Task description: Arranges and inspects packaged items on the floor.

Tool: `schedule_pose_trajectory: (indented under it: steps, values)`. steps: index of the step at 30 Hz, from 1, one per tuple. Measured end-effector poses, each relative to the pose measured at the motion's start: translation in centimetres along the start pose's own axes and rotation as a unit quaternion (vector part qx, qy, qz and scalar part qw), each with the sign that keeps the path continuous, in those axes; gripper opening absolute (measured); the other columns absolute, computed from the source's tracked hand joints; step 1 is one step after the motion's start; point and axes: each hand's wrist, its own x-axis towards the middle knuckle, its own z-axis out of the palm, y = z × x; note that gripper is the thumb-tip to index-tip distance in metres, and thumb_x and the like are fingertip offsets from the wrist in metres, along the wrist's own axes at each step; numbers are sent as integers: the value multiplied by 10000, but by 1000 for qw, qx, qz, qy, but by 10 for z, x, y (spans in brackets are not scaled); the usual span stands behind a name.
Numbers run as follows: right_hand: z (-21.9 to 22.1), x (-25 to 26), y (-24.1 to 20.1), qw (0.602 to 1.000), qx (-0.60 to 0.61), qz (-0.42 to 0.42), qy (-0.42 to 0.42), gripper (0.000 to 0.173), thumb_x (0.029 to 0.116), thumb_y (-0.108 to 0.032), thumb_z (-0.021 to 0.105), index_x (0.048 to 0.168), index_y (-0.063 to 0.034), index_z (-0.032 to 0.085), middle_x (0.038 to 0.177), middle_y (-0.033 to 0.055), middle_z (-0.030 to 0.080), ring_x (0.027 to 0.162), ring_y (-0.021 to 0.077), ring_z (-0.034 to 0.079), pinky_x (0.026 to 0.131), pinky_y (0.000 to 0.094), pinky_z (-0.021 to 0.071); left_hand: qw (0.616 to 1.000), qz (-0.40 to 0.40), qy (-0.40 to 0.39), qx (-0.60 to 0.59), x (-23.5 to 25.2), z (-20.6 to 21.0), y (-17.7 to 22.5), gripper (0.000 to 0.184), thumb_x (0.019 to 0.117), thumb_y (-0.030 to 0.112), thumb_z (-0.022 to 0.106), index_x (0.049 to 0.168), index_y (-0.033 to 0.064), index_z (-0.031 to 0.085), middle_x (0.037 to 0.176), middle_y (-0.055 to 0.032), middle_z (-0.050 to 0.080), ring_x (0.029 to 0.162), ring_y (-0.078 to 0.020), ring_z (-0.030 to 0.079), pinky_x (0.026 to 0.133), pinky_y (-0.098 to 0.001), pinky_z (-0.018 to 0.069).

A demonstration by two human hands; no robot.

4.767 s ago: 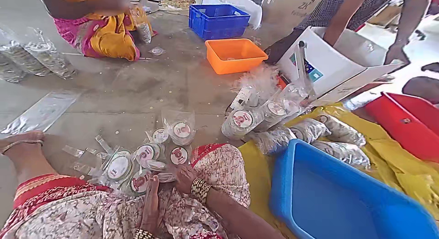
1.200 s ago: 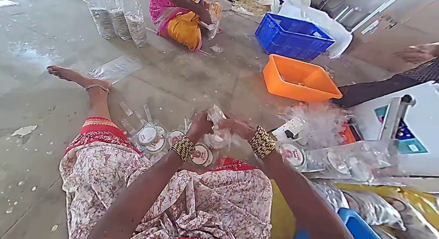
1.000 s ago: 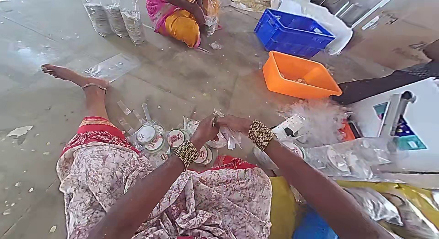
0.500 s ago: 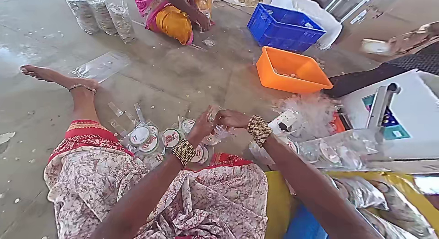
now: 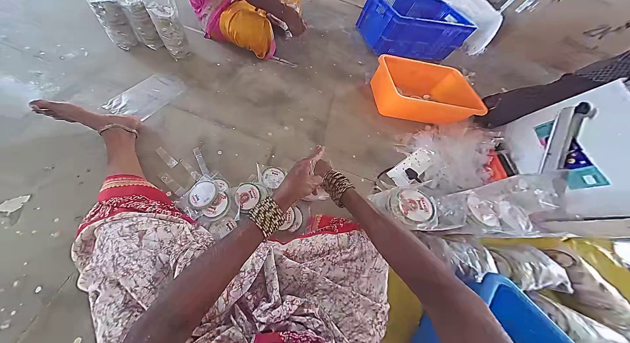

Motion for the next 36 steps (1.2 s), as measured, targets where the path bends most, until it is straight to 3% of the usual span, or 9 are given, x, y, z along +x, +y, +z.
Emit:
schedule_pose_trajectory:
  steps: [5, 10, 12, 14, 17, 19, 24, 32, 36]
  values:
    - [-32, -17, 6, 954, 243, -67, 162, 241, 1060, -78, 458, 1190, 36, 627, 948, 137, 658, 766, 165, 639, 732, 350, 558, 998, 53, 2, -28, 10, -17, -6, 727, 966, -53, 568, 1605, 181, 310, 928, -149, 652, 479, -97, 505, 480, -245, 469]
    - [51, -58, -18, 763, 178, -191, 591, 326, 1029, -242, 494, 923, -5, 692, 759, 83, 675, 656, 155, 648, 592, 344, 552, 979, 133, 110, -113, -9, -24, -35, 634, 1056, 204, 531, 1619, 288, 252, 1535, -45, 466, 580, -39, 550, 533, -213, 497]
    - [90, -54, -31, 829, 167, -161, 509, 332, 1004, -253, 523, 832, -22, 688, 704, 93, 660, 625, 210, 656, 563, 390, 533, 964, 133, 192, -127, -20, -29, -62, 540, 1070, 217, 488, 1586, 221, 332, 1454, -50, 543, 665, -81, 620, 584, -242, 533]
    - [110, -41, -35, 948, 163, -53, 267, 408, 1054, -335, 489, 1109, 18, 688, 1015, 200, 717, 982, 353, 699, 871, 535, 527, 964, 77, 243, -74, -35, -43, -94, 484, 1074, 251, 493, 1536, 132, 415, 1417, -95, 570, 934, -163, 683, 771, -329, 573]
    - [137, 1, -37, 977, 155, 87, 120, 820, 988, -596, 558, 1544, -15, 402, 1507, 250, 495, 1408, 424, 462, 1126, 624, 367, 963, -2, 257, 85, -59, -72, -144, 546, 1042, 376, 554, 1500, 86, 483, 1482, -156, 535, 1332, -292, 543, 1095, -496, 438]
    - [150, 17, -45, 973, 150, 133, 114, 1021, 901, -641, 650, 1601, -2, 273, 1619, 273, 324, 1495, 453, 319, 1165, 652, 300, 959, -38, 228, 166, -70, -84, -173, 650, 1017, 450, 562, 1544, 94, 427, 1568, -174, 435, 1458, -349, 395, 1191, -561, 301]
    - [142, 16, -73, 968, 192, 137, 80, 1046, 860, -493, 766, 1585, 52, 246, 1520, 287, 459, 1411, 422, 456, 1143, 568, 372, 910, -122, 176, 355, -62, -78, -194, 793, 1012, 461, 577, 1606, 42, 262, 1609, -236, 339, 1497, -410, 303, 1217, -630, 127]
    - [168, 24, -79, 969, 188, 16, 162, 672, 932, -347, 681, 1462, 21, 495, 1488, 256, 498, 1415, 417, 428, 1134, 591, 332, 934, -187, 118, 281, -46, -96, -184, 673, 873, 346, 794, 1425, 55, 544, 1368, -230, 593, 1332, -385, 509, 1167, -609, 273]
    - [174, 15, -79, 904, 327, -81, 265, 371, 943, -202, 692, 1201, 62, 654, 1090, 223, 719, 1017, 334, 706, 928, 505, 545, 968, -122, 192, 109, -84, -90, -191, 500, 886, 251, 794, 1291, 13, 623, 1188, -224, 671, 1133, -337, 647, 1023, -559, 482]
